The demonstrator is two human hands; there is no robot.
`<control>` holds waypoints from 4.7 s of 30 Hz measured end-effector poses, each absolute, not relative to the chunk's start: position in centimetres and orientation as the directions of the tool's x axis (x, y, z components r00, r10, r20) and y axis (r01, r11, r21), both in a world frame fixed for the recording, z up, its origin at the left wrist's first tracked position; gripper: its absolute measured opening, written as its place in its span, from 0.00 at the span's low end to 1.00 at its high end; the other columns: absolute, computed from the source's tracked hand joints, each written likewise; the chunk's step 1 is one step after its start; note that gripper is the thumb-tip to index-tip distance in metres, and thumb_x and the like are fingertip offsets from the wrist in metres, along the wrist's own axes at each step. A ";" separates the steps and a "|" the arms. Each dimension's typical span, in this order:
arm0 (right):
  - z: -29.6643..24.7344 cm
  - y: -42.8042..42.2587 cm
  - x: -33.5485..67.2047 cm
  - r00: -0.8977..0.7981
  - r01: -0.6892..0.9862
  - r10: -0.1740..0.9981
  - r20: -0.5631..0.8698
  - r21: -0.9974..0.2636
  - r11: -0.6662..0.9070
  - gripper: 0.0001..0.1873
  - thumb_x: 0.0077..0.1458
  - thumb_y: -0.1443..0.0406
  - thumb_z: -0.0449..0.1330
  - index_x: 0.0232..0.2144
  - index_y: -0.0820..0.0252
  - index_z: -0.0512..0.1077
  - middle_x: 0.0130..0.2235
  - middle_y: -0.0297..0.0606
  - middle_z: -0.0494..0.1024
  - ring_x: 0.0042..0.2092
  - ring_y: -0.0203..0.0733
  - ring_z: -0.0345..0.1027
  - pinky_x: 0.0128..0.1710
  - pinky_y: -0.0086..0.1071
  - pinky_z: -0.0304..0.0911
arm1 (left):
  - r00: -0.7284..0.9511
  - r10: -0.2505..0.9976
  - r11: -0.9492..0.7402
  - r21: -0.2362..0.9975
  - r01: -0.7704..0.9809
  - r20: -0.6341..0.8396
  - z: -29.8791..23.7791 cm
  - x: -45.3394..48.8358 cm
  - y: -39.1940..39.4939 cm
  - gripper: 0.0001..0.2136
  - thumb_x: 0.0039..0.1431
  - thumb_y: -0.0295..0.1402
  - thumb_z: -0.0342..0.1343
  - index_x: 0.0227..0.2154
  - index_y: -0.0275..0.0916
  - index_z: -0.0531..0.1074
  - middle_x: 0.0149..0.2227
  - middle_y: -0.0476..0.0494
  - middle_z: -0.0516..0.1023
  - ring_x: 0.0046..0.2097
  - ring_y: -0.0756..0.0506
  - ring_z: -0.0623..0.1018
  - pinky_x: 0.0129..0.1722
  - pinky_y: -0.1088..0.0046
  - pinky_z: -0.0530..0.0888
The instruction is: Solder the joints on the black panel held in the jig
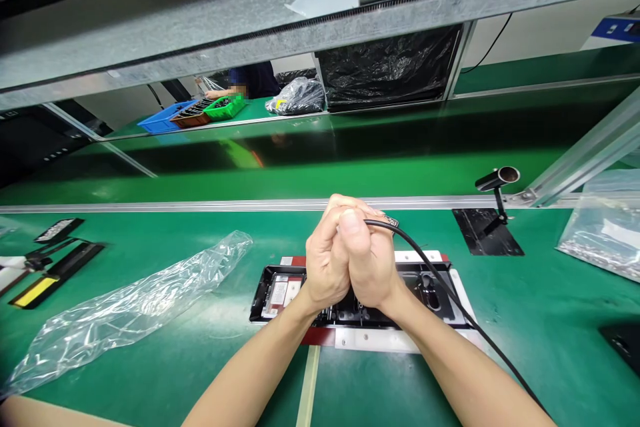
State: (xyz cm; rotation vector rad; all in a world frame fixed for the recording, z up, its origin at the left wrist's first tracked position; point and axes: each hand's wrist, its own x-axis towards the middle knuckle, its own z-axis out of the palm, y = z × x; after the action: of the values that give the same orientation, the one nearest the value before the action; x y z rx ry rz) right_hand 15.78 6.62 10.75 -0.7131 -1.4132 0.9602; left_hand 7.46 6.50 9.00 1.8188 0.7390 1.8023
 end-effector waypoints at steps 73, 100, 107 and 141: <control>10.6 6.4 15.6 -0.126 -0.157 0.876 0.465 -0.882 0.445 0.31 0.65 0.41 0.48 0.21 0.56 0.58 0.29 0.37 0.66 0.34 0.44 0.65 0.39 0.41 0.66 | -0.047 0.654 -0.755 0.655 0.019 0.755 8.9 7.5 6.3 0.15 0.72 0.42 0.49 0.40 0.38 0.77 0.41 0.41 0.77 0.45 0.43 0.78 0.44 0.64 0.77; 10.4 6.4 15.5 -0.138 -0.208 0.874 0.465 -0.877 0.434 0.30 0.65 0.41 0.49 0.21 0.56 0.59 0.27 0.35 0.64 0.31 0.42 0.63 0.34 0.39 0.64 | -0.045 0.648 -0.761 0.649 0.004 0.760 8.6 7.4 6.2 0.14 0.72 0.42 0.50 0.42 0.39 0.77 0.41 0.41 0.78 0.45 0.43 0.78 0.46 0.61 0.77; 10.1 6.4 15.6 -0.121 -0.177 0.866 0.486 -0.869 0.463 0.31 0.67 0.43 0.48 0.21 0.57 0.61 0.28 0.36 0.67 0.34 0.43 0.66 0.36 0.39 0.64 | -0.047 0.652 -0.757 0.653 0.000 0.757 8.8 7.4 6.2 0.14 0.72 0.40 0.50 0.41 0.39 0.78 0.40 0.41 0.78 0.44 0.44 0.76 0.44 0.63 0.75; 10.1 6.4 15.6 -0.135 -0.167 0.868 0.478 -0.874 0.456 0.29 0.67 0.43 0.47 0.23 0.56 0.62 0.30 0.36 0.66 0.34 0.43 0.65 0.38 0.40 0.65 | -0.038 0.653 -0.756 0.654 0.023 0.756 8.7 7.4 6.3 0.15 0.72 0.42 0.49 0.40 0.38 0.78 0.40 0.41 0.77 0.44 0.44 0.76 0.44 0.64 0.76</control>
State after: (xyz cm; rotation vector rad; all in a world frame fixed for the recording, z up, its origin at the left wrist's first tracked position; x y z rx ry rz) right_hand 15.62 6.37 10.07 -0.6640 -1.4277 1.0150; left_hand 7.37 6.28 8.69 1.7924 0.7107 1.8451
